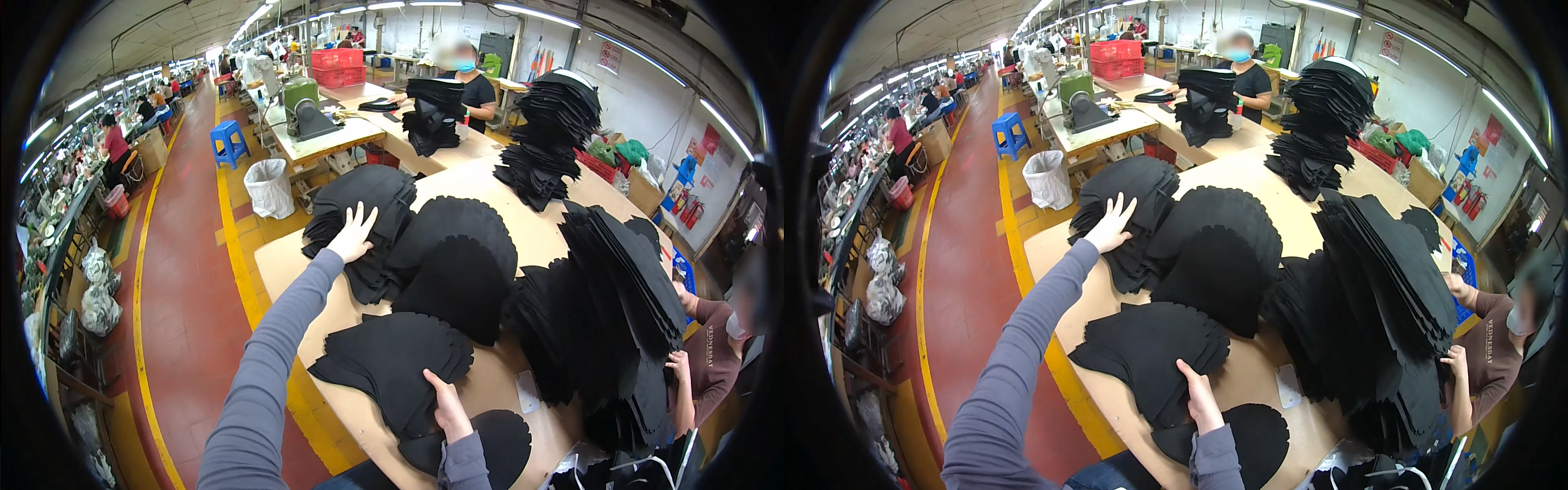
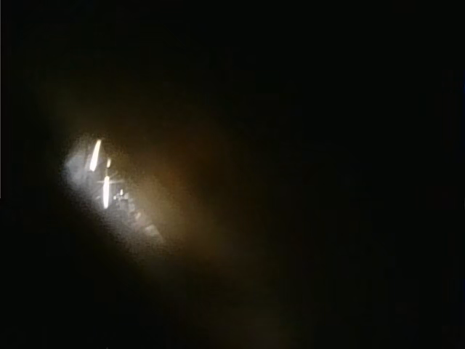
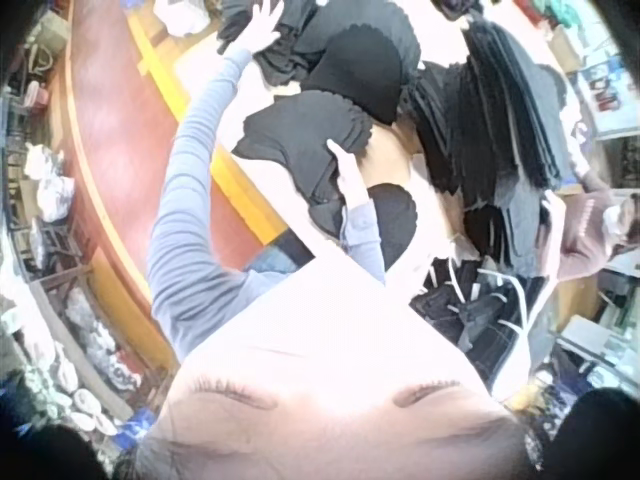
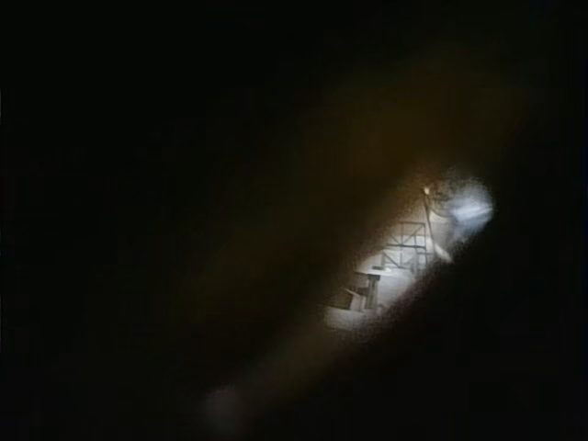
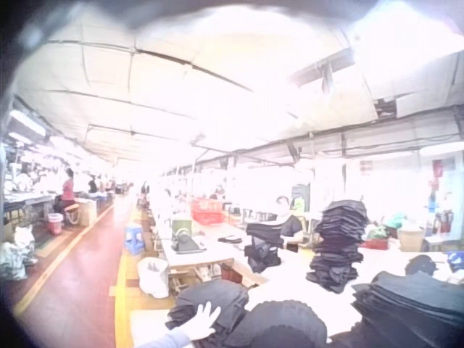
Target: The person gathers black fabric pieces from a table, aligns them into stacks, and secures each stack with a white plastic tie. The person repeats this process multiple times, placing finished bundles into a red basket.
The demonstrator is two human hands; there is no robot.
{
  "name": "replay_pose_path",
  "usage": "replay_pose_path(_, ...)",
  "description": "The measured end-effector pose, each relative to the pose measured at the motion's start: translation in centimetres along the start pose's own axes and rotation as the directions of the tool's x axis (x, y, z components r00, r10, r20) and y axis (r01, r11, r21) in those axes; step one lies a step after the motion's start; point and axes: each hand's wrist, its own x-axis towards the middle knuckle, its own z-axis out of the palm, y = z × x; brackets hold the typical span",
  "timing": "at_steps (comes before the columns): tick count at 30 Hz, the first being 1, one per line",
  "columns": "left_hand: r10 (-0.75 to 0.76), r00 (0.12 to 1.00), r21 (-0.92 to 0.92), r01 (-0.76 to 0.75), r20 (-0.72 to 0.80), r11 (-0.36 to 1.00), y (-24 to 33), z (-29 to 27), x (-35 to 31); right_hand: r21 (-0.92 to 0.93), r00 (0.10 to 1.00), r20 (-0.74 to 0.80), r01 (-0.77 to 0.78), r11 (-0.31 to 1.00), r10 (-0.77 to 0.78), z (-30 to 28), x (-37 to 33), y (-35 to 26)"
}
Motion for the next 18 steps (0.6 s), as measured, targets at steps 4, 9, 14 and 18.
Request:
replay_pose_path(4,0.017,0.999,-0.08,-0.013,0.048,0.997,1.0,-0.7,-0.1,0.031,1.0,0.031,-0.006,1.0,0.005,-1.1,0.3,-0.2)
replay_pose_path(9,0.099,0.994,-0.169,-0.091,0.045,0.982,-1.6,-1.6,-0.6,0.009,0.999,0.044,0.005,1.0,-0.005,-0.9,0.6,0.2)
replay_pose_path(14,-0.206,0.969,-0.472,0.118,-0.14,0.874,-1.2,-5.4,-0.6,-0.007,0.996,0.076,-0.041,0.999,0.042,-0.7,0.6,0.0)
replay_pose_path(18,-0.131,0.888,-0.632,-0.203,-0.44,0.748,7.4,-8.9,-4.8,0.081,0.996,0.076,0.039,0.996,-0.045,-1.1,0.6,-0.4)
